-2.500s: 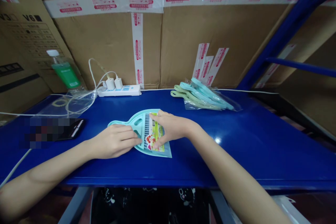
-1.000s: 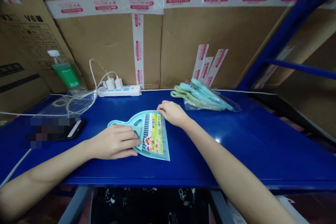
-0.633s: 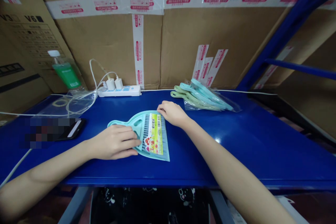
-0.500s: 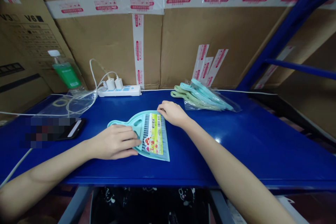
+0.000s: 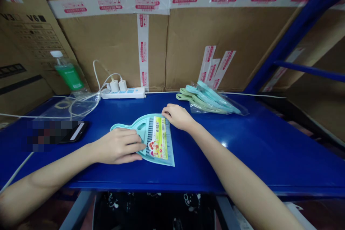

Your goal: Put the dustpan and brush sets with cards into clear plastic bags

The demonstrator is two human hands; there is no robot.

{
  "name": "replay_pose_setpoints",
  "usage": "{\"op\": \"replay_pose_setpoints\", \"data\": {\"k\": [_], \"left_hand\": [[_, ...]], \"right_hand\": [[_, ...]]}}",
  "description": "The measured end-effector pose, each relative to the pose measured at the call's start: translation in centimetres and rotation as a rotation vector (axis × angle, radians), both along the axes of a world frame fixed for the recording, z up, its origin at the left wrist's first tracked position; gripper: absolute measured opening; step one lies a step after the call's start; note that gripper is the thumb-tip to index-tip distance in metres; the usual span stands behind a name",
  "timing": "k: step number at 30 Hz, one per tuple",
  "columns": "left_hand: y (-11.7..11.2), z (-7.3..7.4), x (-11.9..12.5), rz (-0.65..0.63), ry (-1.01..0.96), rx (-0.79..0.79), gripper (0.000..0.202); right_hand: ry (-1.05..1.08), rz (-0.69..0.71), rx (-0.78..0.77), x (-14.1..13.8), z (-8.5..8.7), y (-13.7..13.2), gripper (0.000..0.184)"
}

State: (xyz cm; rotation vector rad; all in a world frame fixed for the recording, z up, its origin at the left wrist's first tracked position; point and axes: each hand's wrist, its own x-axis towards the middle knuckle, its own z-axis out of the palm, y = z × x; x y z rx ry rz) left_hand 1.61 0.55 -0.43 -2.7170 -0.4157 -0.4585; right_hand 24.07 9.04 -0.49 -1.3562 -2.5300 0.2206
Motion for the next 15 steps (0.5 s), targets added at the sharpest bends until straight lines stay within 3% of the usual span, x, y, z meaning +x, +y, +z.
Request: {"op": "replay_pose_setpoints", "data": {"k": [9, 15], "left_hand": [[0.02, 0.06, -0.08, 0.019, 0.002, 0.027, 0.034], [0.37, 0.25, -0.39, 0.155, -0.098, 0.130, 0.033]], "right_hand": [[-0.005, 0.017, 0.005, 0.13, 0.07, 0.08, 0.023], [-0.050, -0.004, -0.008, 0.03, 0.41, -0.15, 0.024]]}}
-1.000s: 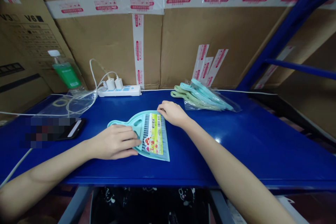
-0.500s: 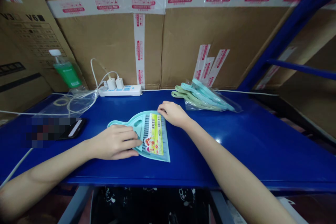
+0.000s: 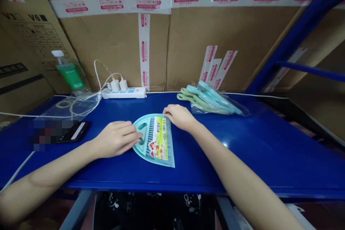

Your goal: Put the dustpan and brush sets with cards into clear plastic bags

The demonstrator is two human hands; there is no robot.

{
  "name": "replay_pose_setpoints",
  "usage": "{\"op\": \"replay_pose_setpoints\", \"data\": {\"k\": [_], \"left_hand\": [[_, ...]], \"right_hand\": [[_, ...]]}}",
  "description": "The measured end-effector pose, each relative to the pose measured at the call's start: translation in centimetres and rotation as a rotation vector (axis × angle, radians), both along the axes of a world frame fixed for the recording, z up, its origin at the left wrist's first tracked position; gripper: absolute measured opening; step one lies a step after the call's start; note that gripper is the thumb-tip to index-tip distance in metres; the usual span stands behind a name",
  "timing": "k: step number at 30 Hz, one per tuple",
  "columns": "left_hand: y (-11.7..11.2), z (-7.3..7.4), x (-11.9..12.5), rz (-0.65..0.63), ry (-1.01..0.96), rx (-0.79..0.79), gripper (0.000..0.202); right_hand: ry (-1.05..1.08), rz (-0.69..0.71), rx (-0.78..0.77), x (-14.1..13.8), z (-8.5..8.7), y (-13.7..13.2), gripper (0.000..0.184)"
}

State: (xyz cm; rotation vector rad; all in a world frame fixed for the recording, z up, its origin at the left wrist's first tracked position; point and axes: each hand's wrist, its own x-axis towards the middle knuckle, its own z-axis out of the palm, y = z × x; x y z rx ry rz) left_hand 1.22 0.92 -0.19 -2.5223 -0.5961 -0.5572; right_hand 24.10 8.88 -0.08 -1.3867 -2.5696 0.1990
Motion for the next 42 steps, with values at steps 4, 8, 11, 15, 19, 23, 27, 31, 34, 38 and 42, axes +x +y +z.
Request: {"op": "replay_pose_setpoints", "data": {"k": [4, 8, 11, 15, 19, 23, 27, 31, 34, 38, 42], "left_hand": [[0.5, -0.3, -0.3, 0.125, -0.025, 0.028, 0.034], [0.8, -0.6, -0.5, 0.175, -0.024, -0.002, 0.033], [0.8, -0.7, -0.5, 0.197, -0.017, -0.019, 0.032], [0.7, -0.6, -0.5, 0.250, 0.006, -0.051, 0.029], [0.6, -0.6, -0.4, 0.291, 0.031, -0.076, 0.028], [0.6, -0.6, -0.4, 0.297, 0.043, -0.084, 0.027], [0.5, -0.6, -0.4, 0.320, 0.051, -0.096, 0.027], [0.4, -0.5, -0.4, 0.366, 0.068, -0.097, 0.027], [0.4, -0.3, -0.4, 0.394, 0.076, -0.104, 0.025], [0.3, -0.2, -0.3, 0.434, 0.080, -0.124, 0.020], [0.4, -0.2, -0.4, 0.497, 0.089, -0.149, 0.019]], "right_hand": [[-0.018, 0.004, -0.001, 0.0, 0.2, -0.1, 0.025], [-0.016, 0.006, 0.013, 0.2, 0.2, -0.1, 0.024], [-0.026, 0.007, 0.010, 0.2, 0.3, -0.1, 0.024], [-0.051, -0.004, -0.009, 0.2, 0.5, -0.1, 0.021], [-0.059, -0.010, -0.016, 0.2, 0.6, -0.1, 0.020], [-0.062, -0.009, -0.018, 0.2, 0.6, 0.0, 0.021], [-0.076, -0.022, -0.013, 0.3, 0.6, 0.0, 0.022], [-0.100, -0.040, 0.025, 0.5, 0.4, 0.2, 0.023], [-0.096, -0.016, 0.055, 0.9, 0.1, 0.5, 0.024], [-0.093, 0.010, 0.058, 1.1, -0.1, 0.7, 0.023], [-0.117, -0.006, 0.021, 1.0, 0.2, 0.6, 0.023]]}}
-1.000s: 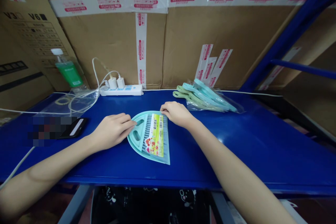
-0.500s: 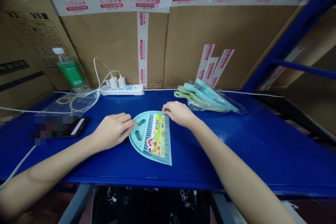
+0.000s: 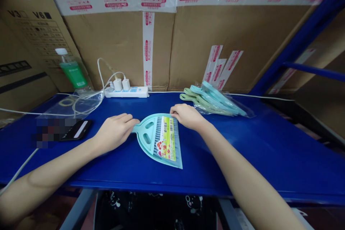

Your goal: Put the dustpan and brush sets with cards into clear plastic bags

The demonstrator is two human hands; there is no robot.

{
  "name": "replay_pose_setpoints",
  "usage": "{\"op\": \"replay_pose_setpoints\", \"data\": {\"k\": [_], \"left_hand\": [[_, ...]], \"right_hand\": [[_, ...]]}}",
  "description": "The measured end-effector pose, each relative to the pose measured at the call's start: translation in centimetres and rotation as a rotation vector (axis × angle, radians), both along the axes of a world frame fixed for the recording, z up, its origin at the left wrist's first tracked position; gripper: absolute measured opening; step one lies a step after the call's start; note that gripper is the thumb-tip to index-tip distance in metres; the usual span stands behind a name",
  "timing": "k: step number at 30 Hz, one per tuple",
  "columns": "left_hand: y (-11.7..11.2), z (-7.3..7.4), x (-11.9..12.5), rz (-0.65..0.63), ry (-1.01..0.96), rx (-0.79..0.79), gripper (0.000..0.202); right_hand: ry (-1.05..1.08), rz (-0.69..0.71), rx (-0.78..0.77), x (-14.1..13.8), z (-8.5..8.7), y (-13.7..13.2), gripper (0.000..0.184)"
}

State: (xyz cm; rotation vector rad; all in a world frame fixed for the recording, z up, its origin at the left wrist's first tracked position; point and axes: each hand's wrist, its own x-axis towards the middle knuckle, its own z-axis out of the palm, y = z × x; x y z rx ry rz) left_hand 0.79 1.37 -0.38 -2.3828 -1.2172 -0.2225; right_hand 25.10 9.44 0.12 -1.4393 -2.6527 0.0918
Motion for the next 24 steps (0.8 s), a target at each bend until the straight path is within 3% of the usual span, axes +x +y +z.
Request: {"op": "replay_pose_setpoints", "data": {"k": [5, 11, 19, 24], "left_hand": [[0.2, 0.3, -0.1, 0.122, 0.025, -0.024, 0.027], [0.4, 0.9, -0.3, 0.351, 0.087, -0.170, 0.039], [0.5, 1.4, -0.4, 0.498, 0.131, -0.306, 0.036], [0.5, 1.3, -0.6, 0.568, 0.178, -0.293, 0.034]], "right_hand": [[-0.020, -0.034, -0.029, -0.2, 0.5, -0.3, 0.023], [-0.025, -0.049, -0.043, -0.3, 0.5, -0.3, 0.023], [-0.031, -0.071, -0.061, -0.3, 0.6, -0.3, 0.023], [-0.016, -0.035, -0.035, 0.0, 0.3, -0.1, 0.023]]}}
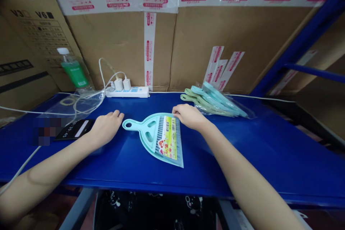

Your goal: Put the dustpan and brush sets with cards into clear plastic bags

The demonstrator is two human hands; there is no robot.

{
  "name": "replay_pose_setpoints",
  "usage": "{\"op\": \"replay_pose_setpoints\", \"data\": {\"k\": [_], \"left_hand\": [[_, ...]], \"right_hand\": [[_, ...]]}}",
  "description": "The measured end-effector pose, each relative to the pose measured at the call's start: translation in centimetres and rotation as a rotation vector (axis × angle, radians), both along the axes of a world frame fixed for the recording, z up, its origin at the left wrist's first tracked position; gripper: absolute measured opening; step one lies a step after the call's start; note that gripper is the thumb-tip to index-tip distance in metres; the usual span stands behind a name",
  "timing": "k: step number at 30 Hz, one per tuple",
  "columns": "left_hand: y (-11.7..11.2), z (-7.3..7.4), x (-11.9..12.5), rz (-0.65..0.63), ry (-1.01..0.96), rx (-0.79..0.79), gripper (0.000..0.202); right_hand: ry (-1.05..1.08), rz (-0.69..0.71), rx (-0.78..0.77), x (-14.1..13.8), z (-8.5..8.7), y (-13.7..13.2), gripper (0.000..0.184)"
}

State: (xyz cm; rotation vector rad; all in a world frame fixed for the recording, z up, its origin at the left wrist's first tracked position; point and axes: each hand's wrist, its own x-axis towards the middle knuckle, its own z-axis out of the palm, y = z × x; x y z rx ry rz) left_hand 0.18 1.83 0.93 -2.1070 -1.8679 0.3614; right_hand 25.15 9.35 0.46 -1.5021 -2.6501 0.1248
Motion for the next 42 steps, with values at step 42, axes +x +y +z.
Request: {"op": "replay_pose_setpoints", "data": {"k": [42], "left_hand": [[-0.4, 1.8, -1.4, 0.143, 0.036, 0.117, 0.037]], "right_hand": [[0.116, 0.080, 0.012, -0.5, -0.4, 0.0, 0.028]]}}
